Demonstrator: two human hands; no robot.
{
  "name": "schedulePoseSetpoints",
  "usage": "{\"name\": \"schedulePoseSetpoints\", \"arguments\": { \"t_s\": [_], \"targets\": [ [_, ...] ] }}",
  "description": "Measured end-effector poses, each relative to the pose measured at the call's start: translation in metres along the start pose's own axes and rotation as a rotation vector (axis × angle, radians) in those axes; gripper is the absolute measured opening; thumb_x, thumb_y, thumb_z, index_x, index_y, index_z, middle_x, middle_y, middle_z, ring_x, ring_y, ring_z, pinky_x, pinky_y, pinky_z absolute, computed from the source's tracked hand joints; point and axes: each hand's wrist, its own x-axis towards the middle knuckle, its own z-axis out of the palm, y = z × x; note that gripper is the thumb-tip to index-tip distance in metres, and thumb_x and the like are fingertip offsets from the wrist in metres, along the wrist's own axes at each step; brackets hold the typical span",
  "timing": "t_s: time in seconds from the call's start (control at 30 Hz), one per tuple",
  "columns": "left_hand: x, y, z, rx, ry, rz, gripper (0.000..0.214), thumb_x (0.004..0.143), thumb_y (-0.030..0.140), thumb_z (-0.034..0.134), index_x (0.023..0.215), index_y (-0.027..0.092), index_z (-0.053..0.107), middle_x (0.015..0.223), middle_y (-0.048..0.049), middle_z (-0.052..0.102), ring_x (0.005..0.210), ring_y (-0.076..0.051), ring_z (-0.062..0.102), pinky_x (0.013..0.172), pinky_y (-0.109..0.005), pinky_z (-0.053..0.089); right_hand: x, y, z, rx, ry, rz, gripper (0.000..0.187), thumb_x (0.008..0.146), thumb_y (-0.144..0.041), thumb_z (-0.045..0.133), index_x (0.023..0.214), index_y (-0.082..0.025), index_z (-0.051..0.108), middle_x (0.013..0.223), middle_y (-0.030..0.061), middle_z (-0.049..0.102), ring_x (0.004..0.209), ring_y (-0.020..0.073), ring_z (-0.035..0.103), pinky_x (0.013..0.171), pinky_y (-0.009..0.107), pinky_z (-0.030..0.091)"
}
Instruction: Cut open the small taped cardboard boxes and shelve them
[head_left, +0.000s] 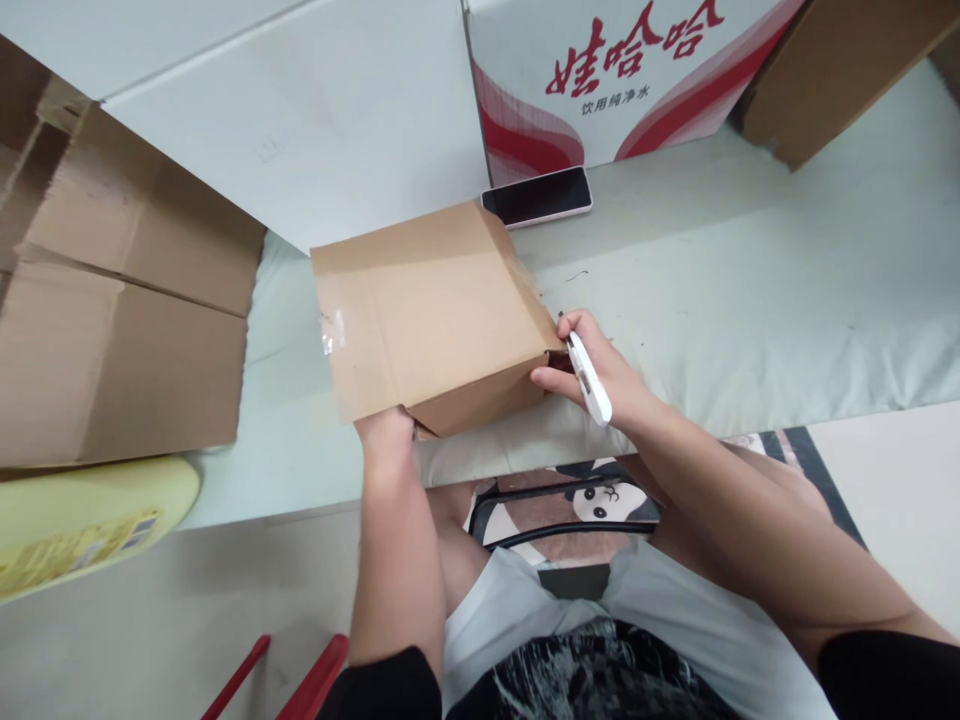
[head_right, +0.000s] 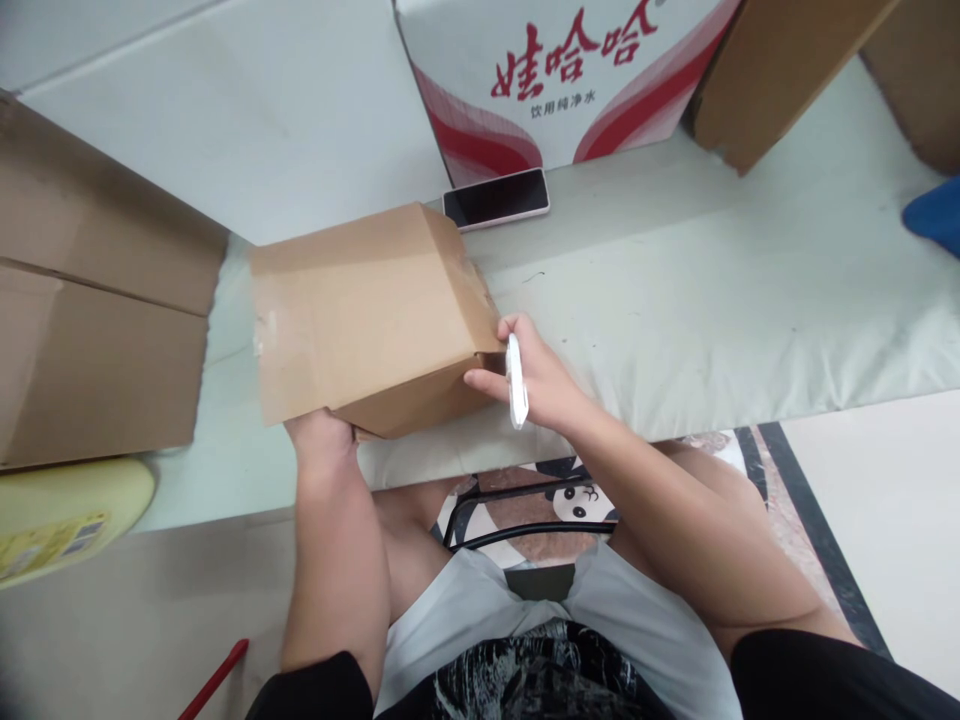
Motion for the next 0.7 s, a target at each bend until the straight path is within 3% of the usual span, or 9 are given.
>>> {"name": "schedulePoseSetpoints", "arguments": {
  "t_s": [0.3, 0.5, 0.6, 0.7],
  "targets": [
    [0.003, -0.009, -0.001, -0.043, 0.045, -0.033, 0.066, 0.083, 0.053, 0.068, 0.144, 0.029, 0.061, 0.145, -0.0103, 0.067, 0.149, -0.031, 0.053, 0.125, -0.045, 0.043, -0.002, -0.006, 0.0, -0.007, 0.066, 0.013, 0.065, 0.071, -0.048, 0.081, 0.1, -0.029, 0.026, 0.093, -0.0019, 0.043, 0.083, 0.0179, 0.047, 0.071, 0.032, 0.039],
    [0.002, -0.005, 0.003, -0.004, 0.039, -0.002, 0.068, 0.078, 0.057, 0.07, 0.138, 0.026, 0.064, 0.139, -0.013, 0.069, 0.146, -0.032, 0.056, 0.126, -0.044, 0.04, -0.001, -0.005, -0.001, -0.079, 0.238, 0.03, 0.071, 0.068, -0.045, 0.085, 0.102, -0.029, 0.025, 0.089, -0.0033, 0.044, 0.08, 0.0176, 0.045, 0.073, 0.034, 0.038],
    [-0.001, 0.004, 0.006, -0.04, 0.044, 0.032, 0.059, 0.078, 0.053, 0.073, 0.129, 0.022, 0.068, 0.126, -0.0127, 0.074, 0.136, -0.031, 0.063, 0.124, -0.045, 0.043, 0.0, -0.003, -0.003, -0.121, 0.347, -0.021, 0.07, 0.069, -0.047, 0.085, 0.1, -0.029, 0.025, 0.088, -0.0032, 0.04, 0.078, 0.0168, 0.041, 0.074, 0.035, 0.036],
    [-0.004, 0.01, 0.007, -0.031, 0.007, 0.003, 0.037, 0.083, 0.048, 0.072, 0.108, 0.02, 0.072, 0.107, -0.0098, 0.077, 0.126, -0.029, 0.069, 0.118, -0.042, 0.049, 0.001, 0.001, -0.007, -0.129, 0.404, -0.072, 0.067, 0.073, -0.049, 0.084, 0.101, -0.029, 0.027, 0.085, -0.0033, 0.034, 0.074, 0.0165, 0.038, 0.07, 0.034, 0.033]
  ]
}}
